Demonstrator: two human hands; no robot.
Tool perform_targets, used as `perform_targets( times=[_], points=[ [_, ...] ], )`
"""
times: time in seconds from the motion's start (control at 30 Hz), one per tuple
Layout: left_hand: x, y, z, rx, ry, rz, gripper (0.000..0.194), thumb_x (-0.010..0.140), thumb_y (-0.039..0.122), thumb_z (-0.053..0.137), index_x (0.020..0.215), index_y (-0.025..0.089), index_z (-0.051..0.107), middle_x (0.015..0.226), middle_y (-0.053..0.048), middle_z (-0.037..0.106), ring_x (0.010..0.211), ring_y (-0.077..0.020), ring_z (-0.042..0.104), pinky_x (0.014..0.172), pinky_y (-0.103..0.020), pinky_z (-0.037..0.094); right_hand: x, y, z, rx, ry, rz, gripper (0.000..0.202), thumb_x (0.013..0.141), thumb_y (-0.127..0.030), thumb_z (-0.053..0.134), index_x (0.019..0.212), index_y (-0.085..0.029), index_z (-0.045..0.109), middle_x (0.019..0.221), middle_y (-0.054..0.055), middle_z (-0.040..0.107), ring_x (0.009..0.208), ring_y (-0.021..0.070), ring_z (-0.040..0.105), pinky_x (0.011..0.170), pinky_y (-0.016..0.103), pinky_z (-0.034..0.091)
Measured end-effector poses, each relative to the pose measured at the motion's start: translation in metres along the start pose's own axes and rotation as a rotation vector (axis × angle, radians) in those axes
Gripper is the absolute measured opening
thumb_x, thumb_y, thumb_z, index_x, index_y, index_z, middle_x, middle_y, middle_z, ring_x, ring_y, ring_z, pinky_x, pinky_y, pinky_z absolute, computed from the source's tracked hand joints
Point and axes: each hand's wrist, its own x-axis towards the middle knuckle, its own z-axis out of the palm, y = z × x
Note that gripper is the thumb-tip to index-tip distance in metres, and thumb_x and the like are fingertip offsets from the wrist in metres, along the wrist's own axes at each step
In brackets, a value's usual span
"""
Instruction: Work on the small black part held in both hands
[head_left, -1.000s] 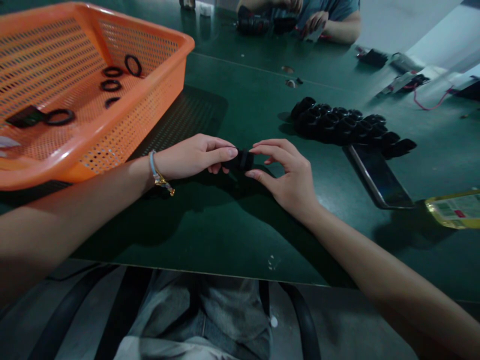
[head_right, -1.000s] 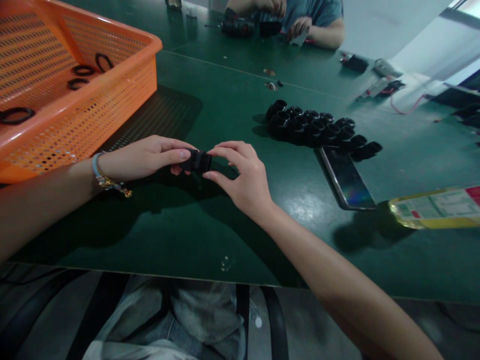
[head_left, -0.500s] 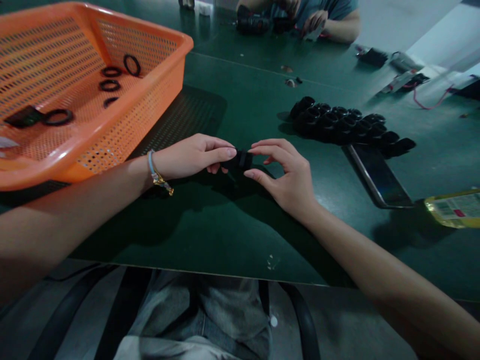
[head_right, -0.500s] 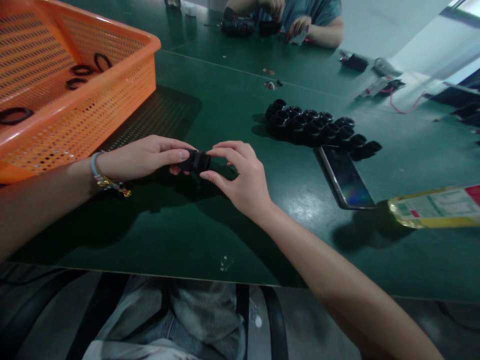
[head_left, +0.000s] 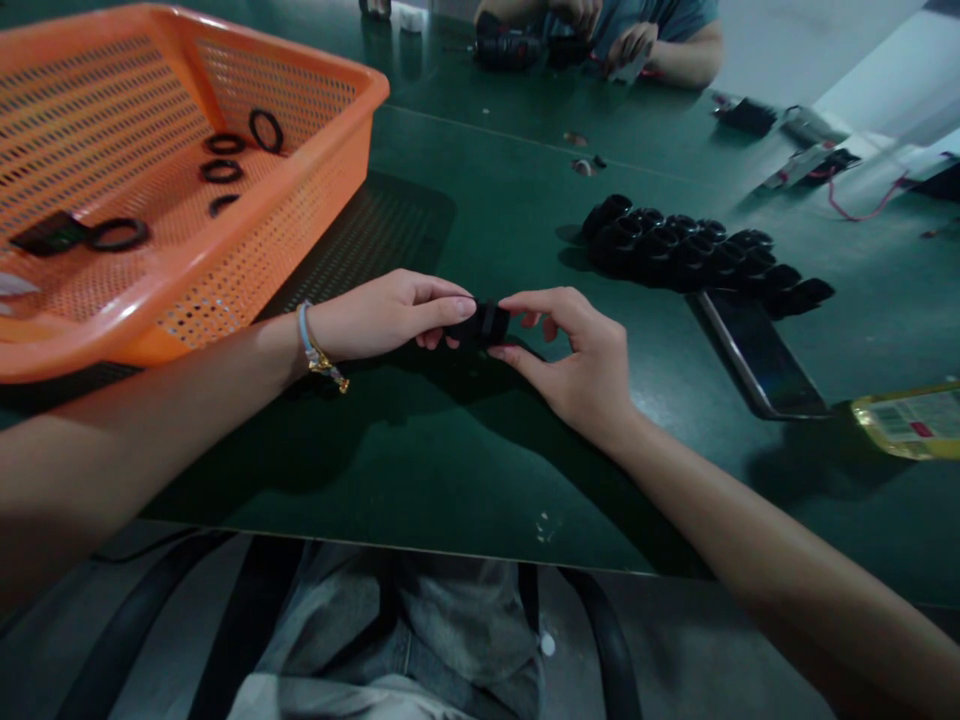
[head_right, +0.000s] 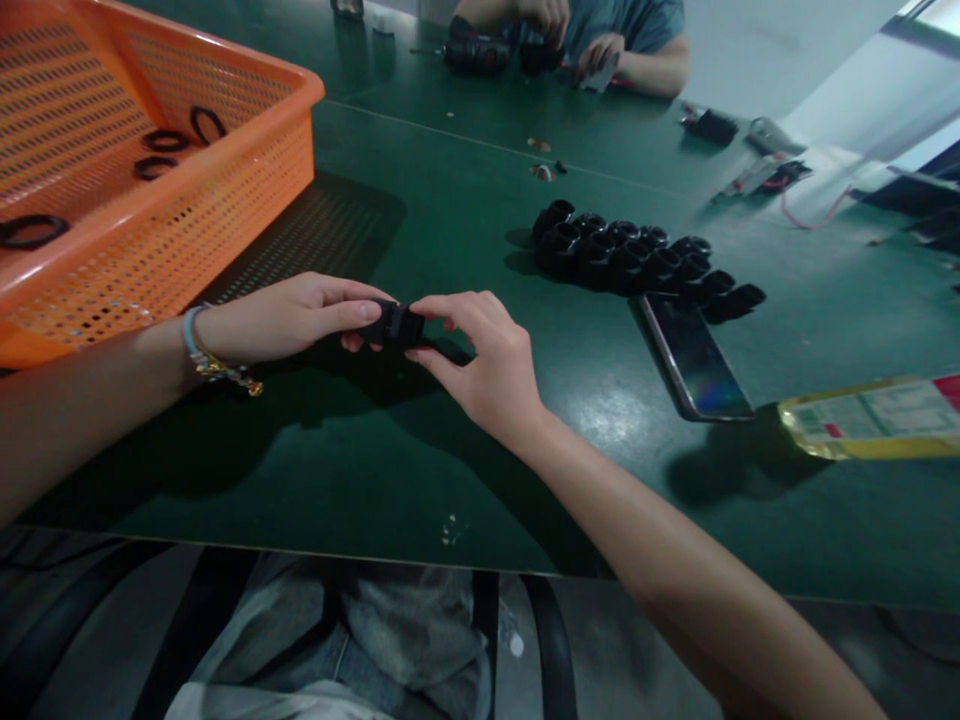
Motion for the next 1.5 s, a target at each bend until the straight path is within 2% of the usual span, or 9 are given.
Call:
perform_targets(
  times=[0.77,0.93,1.03,1.2,1.5],
  points=[
    [-0.0012,0.0019,-0.0008,0.053,0.013,-0.004,0.035,0.086,0.034,0.046,0.106,0.014,0.067,0.073,0.000,0.062,0.060,-0.0082,0.051,0.060,-0.018,0.042,0.0001,0.0010,0.0004,0.050,-0.026,0.072,0.024,0.073,-0.024,0.074,0.096,-0.024,0.069,0.088,0.001,0.072,0.085,0.0191,0.062,0.068,0.033,0.051],
    [-0.0010,0.0020,-0.0014,0.080,0.021,0.008,0.035,0.086,0.034,0.046,0.105,0.014,0.067,0.071,0.000,0.062,0.060,-0.0089,0.052,0.060,-0.018,0.042,-0.0001,0.0016,0.0008,0.051,-0.054,0.085,0.029,0.071,-0.027,0.075,0.098,-0.024,0.066,0.092,0.002,0.071,0.085,0.0194,0.062,0.068,0.034,0.052],
    [-0.0009,0.0023,-0.0012,0.063,0.010,0.000,0.036,0.087,0.033,0.045,0.107,0.013,0.066,0.075,-0.001,0.063,0.060,-0.0088,0.052,0.061,-0.019,0.043,0.0001,0.0017,0.0012,0.046,-0.045,0.074,0.034,0.069,-0.024,0.075,0.100,-0.024,0.064,0.095,0.002,0.071,0.087,0.0196,0.062,0.068,0.034,0.051],
    [-0.0012,0.0033,-0.0003,0.045,0.003,-0.014,0.036,0.086,0.030,0.046,0.109,0.011,0.066,0.075,-0.001,0.063,0.061,-0.0085,0.051,0.061,-0.019,0.042,0.0003,0.0012,0.0019,0.042,-0.034,0.057,0.024,0.071,-0.018,0.072,0.094,-0.023,0.065,0.090,0.000,0.071,0.086,0.0182,0.063,0.067,0.032,0.051],
    [-0.0011,0.0028,-0.0005,0.036,0.012,-0.011,0.033,0.085,0.031,0.047,0.105,0.013,0.067,0.074,0.000,0.062,0.060,-0.0080,0.050,0.060,-0.018,0.042,-0.0003,0.0009,0.0015,0.045,-0.033,0.070,0.025,0.072,-0.019,0.073,0.095,-0.024,0.067,0.091,0.000,0.072,0.087,0.0186,0.063,0.067,0.032,0.052]
  ],
)
